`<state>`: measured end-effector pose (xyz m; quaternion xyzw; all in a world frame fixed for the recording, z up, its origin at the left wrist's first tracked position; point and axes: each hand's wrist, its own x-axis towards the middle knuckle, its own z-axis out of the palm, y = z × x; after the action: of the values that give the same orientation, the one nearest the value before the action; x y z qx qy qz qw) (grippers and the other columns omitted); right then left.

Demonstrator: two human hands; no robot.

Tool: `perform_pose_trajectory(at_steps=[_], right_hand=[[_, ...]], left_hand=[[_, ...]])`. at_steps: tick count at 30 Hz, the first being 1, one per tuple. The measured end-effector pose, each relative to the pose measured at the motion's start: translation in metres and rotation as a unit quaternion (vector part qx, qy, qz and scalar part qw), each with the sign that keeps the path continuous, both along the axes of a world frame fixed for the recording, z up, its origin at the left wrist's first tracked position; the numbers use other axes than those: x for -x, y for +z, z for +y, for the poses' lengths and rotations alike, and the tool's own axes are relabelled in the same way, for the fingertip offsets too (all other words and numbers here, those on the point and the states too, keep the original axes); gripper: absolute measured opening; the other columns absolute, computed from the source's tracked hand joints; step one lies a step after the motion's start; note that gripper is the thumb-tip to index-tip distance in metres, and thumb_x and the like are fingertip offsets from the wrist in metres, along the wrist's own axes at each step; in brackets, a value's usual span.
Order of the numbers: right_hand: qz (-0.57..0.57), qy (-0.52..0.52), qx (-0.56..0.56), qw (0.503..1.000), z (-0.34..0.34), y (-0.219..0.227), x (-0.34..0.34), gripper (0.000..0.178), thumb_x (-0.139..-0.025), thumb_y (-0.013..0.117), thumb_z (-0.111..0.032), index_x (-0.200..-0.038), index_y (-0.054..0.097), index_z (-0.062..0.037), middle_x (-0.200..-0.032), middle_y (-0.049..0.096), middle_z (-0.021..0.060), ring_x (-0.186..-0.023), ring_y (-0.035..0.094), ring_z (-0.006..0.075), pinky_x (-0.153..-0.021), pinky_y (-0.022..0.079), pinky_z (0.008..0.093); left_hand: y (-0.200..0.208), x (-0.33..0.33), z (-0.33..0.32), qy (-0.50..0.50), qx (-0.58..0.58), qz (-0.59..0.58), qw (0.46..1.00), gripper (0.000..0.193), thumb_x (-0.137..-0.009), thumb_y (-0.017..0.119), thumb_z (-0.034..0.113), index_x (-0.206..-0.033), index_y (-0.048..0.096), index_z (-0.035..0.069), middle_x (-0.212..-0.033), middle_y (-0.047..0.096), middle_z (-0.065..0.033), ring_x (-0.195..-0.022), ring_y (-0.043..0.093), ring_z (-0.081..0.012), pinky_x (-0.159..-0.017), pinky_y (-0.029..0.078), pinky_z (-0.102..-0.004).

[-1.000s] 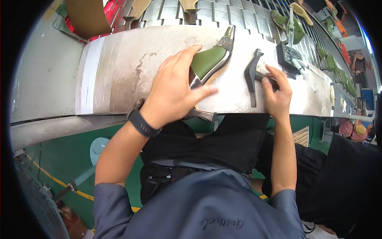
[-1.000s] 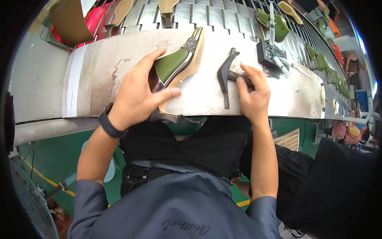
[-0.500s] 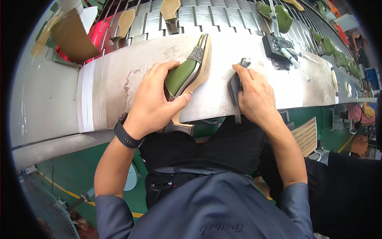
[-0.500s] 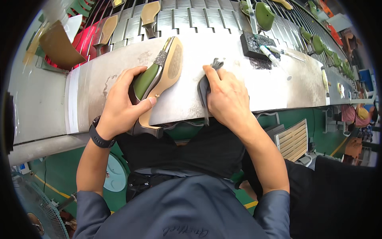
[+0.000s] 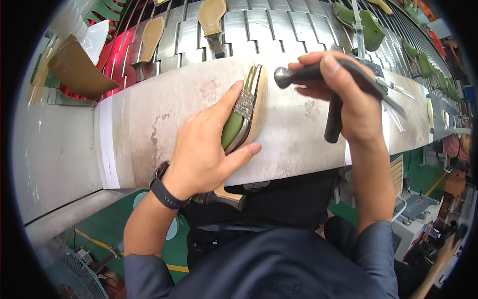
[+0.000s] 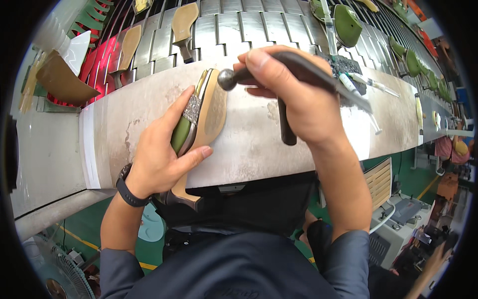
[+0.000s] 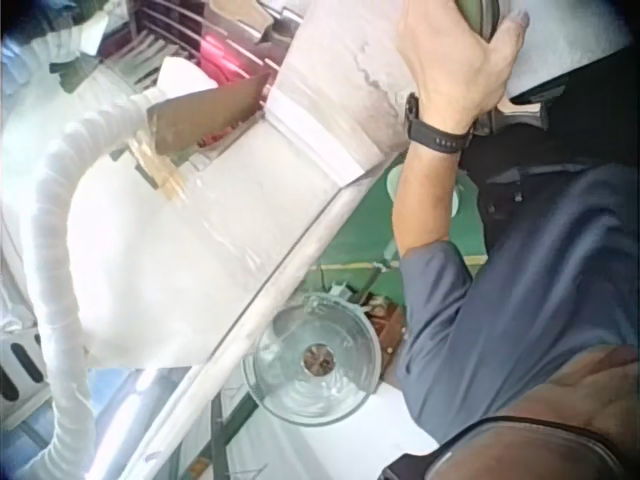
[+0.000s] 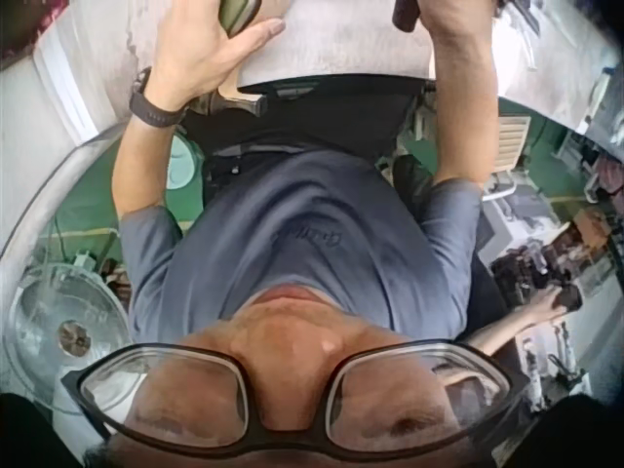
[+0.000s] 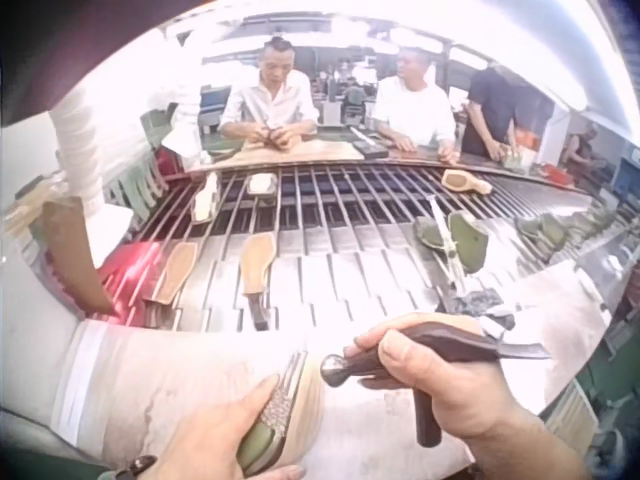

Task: The person attaches soles to shoe uppers on lasts by pressing them together by hand, then taps the edges and heels with a hammer.

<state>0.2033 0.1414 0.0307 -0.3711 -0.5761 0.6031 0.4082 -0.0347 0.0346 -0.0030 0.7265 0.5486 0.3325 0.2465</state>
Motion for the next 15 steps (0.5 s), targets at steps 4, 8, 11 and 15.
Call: perform_pose_trajectory(at_steps=[4,8,11,15], right_hand=[[-0.047,0.036,-0.041,0.997,0.026,-0.008,0.023,0.031,-0.096,0.076,-0.028,-0.106,0.077,0.0013,-0.092,0.076,0.0061,-0.084,0.070,0.0117,-0.078,0.057,0.0278],[-0.062,0.096,-0.078,0.990,0.020,-0.008,0.026,0.023,-0.092,0.078,-0.018,-0.103,0.076,0.0023,-0.089,0.077,0.0067,-0.081,0.069,0.0098,-0.074,0.054,0.0258],[-0.145,0.148,-0.069,0.976,0.012,0.010,0.025,0.028,-0.085,0.071,-0.012,-0.107,0.074,0.0068,-0.104,0.078,0.0174,-0.100,0.074,0.0221,-0.092,0.057,0.0337],[-0.174,0.181,-0.065,0.966,0.008,0.022,0.021,0.029,-0.082,0.074,-0.011,-0.104,0.073,0.0078,-0.103,0.078,0.0195,-0.097,0.076,0.0249,-0.091,0.058,0.0348]], left_hand=[[0.002,0.002,0.001,-0.001,0.038,0.009,0.999,0.096,-0.076,0.083,0.016,-0.159,0.038,-0.001,-0.120,0.069,-0.0258,-0.103,0.067,-0.0468,-0.094,0.052,-0.0452],[0.000,0.003,0.002,-0.001,0.034,0.019,0.999,0.099,-0.075,0.084,0.016,-0.160,0.037,-0.001,-0.118,0.070,-0.0241,-0.103,0.067,-0.0451,-0.093,0.052,-0.0461],[-0.001,0.003,0.002,0.001,0.029,0.025,0.999,0.101,-0.075,0.085,0.015,-0.161,0.035,0.000,-0.116,0.070,-0.0223,-0.103,0.068,-0.0432,-0.093,0.051,-0.0459],[0.000,0.002,0.003,0.000,0.014,0.021,1.000,0.101,-0.075,0.086,0.014,-0.161,0.035,0.000,-0.111,0.070,-0.0192,-0.100,0.068,-0.0408,-0.092,0.051,-0.0455]])
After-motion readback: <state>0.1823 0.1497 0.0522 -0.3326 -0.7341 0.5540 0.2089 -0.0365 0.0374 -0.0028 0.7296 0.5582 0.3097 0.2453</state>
